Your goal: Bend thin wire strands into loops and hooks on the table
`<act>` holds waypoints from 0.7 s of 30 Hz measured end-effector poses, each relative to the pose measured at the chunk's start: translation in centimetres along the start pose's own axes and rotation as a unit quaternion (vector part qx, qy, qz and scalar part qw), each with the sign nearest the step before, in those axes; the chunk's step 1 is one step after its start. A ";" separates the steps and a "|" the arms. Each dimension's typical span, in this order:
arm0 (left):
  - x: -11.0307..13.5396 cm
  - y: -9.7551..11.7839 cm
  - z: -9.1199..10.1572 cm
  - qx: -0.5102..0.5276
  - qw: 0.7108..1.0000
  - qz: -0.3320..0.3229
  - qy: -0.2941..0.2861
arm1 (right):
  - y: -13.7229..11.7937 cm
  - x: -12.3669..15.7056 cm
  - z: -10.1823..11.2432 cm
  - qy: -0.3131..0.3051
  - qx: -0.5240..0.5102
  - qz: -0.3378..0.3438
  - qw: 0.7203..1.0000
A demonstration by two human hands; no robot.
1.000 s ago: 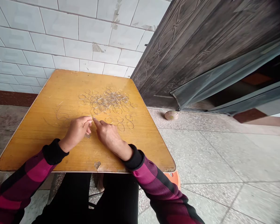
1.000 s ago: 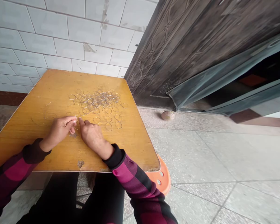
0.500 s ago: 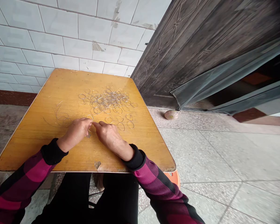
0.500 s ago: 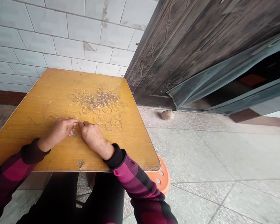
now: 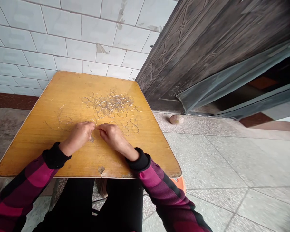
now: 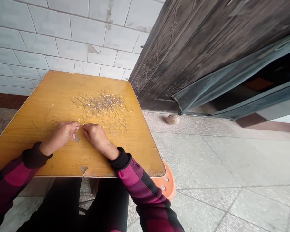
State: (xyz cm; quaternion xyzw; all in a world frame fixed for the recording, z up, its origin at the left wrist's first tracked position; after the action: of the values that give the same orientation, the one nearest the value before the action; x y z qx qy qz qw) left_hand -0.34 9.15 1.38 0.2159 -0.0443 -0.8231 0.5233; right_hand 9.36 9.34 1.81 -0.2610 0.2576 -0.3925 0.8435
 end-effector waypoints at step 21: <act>-0.1 1.4 3.0 0.034 0.995 -0.083 0.053 | 0.5 0.0 2.4 -0.080 0.046 -0.021 0.995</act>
State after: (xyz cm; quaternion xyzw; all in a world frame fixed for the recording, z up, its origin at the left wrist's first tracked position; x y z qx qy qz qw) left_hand -0.33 8.14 4.54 0.2801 -0.0266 -0.8491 0.4471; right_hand 11.16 10.16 3.19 -0.2575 0.1651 -0.3994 0.8642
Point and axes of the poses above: each hand's wrist, its own x-axis away from the middle knuckle, its own z-axis out of the back of the hand, y = z × x, the point moved 9 cm from there along -x, towards the middle knuckle, and after that the axes turned 15 degrees about -x, right-handed, at the moved point
